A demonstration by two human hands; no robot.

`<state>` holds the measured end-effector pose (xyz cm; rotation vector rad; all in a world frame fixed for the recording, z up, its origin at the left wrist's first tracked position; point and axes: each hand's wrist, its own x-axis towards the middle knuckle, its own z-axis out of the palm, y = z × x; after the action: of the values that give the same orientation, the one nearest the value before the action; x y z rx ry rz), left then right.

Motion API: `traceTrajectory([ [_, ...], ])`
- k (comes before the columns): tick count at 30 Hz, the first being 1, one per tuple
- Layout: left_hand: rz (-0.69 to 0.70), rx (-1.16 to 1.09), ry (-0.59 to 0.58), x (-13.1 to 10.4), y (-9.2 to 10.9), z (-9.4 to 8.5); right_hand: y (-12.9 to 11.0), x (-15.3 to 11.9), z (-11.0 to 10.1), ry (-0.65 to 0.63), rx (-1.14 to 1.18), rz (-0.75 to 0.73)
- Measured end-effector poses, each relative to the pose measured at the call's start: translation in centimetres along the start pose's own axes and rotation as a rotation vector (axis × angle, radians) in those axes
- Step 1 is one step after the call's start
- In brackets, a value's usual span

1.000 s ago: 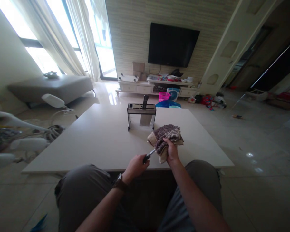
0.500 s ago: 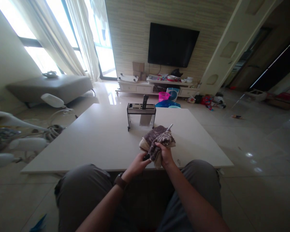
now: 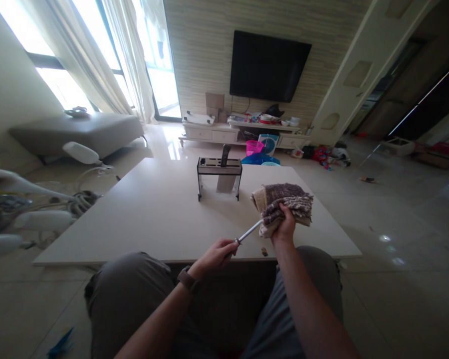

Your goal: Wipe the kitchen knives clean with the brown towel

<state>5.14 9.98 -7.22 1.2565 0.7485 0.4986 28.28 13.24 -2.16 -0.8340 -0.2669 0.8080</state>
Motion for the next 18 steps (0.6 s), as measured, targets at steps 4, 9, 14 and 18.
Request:
traceTrajectory([
  [4,0.056,-0.015,0.059,0.5,-0.7,0.0,0.4,-1.2,0.5,-0.003,0.036,0.083],
  [9,0.135,-0.138,0.155,0.9,-1.2,0.3,1.0,-3.1,1.1,-0.058,0.002,0.256],
  [14,0.153,-0.148,0.202,1.1,-1.6,0.4,2.7,-5.1,1.1,-0.191,-0.121,0.371],
  [18,0.217,0.092,0.236,0.7,-1.2,0.3,3.9,-6.7,0.9,-0.333,-0.244,0.414],
])
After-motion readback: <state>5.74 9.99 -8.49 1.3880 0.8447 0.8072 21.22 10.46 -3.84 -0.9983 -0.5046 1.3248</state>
